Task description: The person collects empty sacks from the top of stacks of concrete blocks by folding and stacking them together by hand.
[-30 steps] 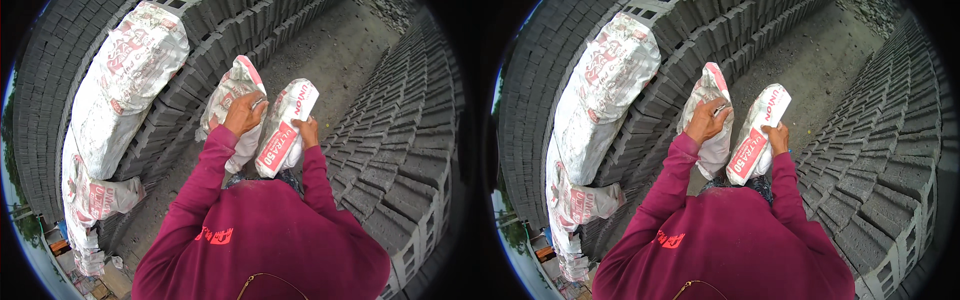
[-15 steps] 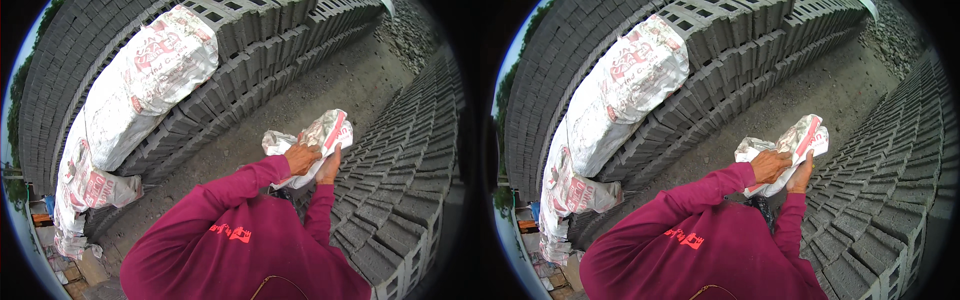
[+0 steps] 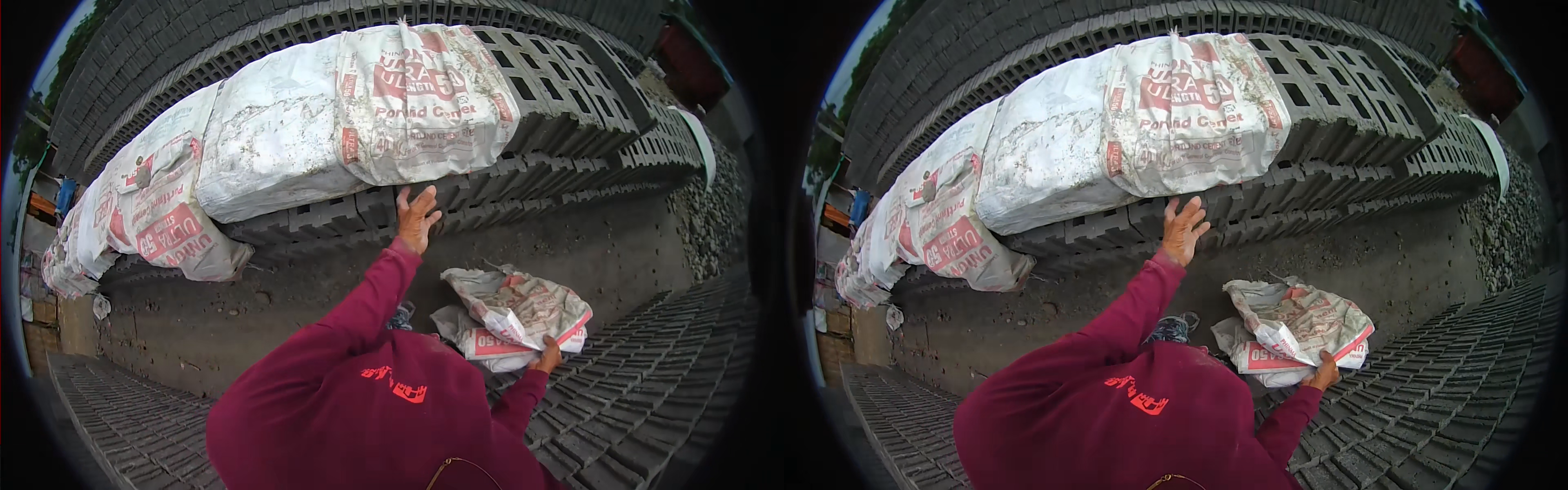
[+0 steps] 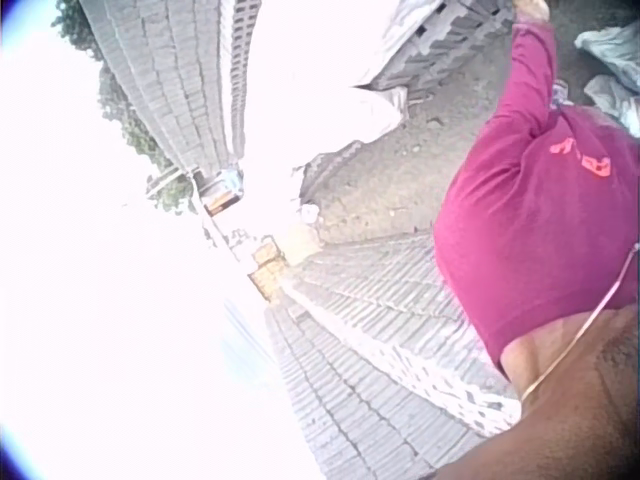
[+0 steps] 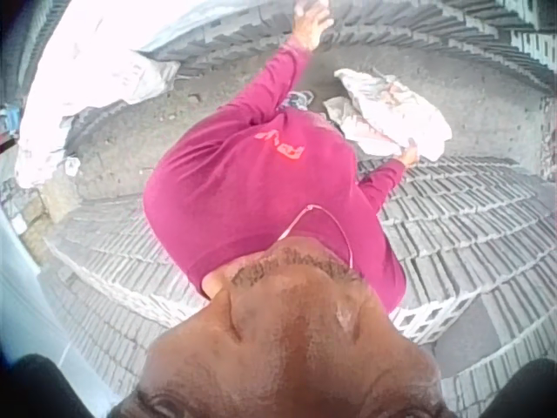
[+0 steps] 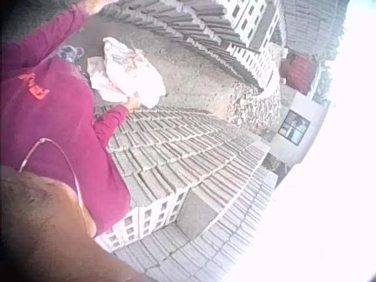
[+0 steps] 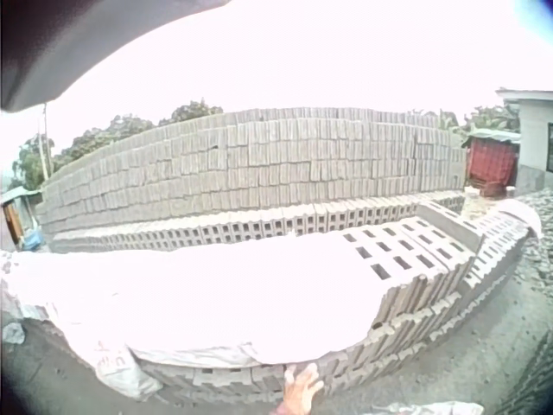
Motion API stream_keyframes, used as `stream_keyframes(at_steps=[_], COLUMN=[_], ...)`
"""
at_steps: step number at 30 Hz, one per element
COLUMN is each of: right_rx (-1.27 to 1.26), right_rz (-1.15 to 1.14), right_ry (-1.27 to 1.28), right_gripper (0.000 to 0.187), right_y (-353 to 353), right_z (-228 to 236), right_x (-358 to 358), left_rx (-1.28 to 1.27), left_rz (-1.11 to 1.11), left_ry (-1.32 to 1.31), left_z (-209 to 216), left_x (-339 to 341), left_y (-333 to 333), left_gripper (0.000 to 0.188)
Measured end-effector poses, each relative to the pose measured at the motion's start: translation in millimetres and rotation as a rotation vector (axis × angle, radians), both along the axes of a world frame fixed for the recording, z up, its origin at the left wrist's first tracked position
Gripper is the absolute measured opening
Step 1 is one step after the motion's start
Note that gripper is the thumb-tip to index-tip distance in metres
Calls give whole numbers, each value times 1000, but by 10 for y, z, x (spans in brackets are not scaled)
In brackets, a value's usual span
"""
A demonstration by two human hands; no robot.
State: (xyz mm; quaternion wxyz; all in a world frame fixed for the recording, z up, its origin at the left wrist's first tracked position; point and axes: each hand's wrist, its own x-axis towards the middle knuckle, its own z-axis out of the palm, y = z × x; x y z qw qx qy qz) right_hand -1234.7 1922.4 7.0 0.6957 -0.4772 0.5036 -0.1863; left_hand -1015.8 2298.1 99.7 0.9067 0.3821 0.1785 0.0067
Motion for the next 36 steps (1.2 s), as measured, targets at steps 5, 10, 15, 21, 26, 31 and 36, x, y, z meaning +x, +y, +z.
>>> stream_keyframes(at_steps=[5,10,15,21,26,31,36], right_rx=[0,41,5,-43,-149,-168,-162], right_rz=[-24,12,35,20,8,-9,-156], right_ry=[-38,-74,-29,-33,-57,-50,-5], right_gripper=[30,28,30,29,28,36,33], right_y=[106,20,-69,-338,-603,-796,-1057], right_z=[-71,13,240,78,-14,173,289], right_x=[169,120,-35,-173,-345,-379,-708], left_rx=[-295,264,950,981,900,1033,870], left_rz=[183,471,579,543,301,-443,-1214], left_ry=[-77,-459,-704,-1169,-1387,-1341,-1253], left_z=[27,484,1614,2795,3935,3325,2227], left_x=[440,372,412,725,1427,392,-661], left_y=[14,-301,-676,-1302,-1970,-3263,-4237], left_gripper=[75,37,27,37,24,41,36])
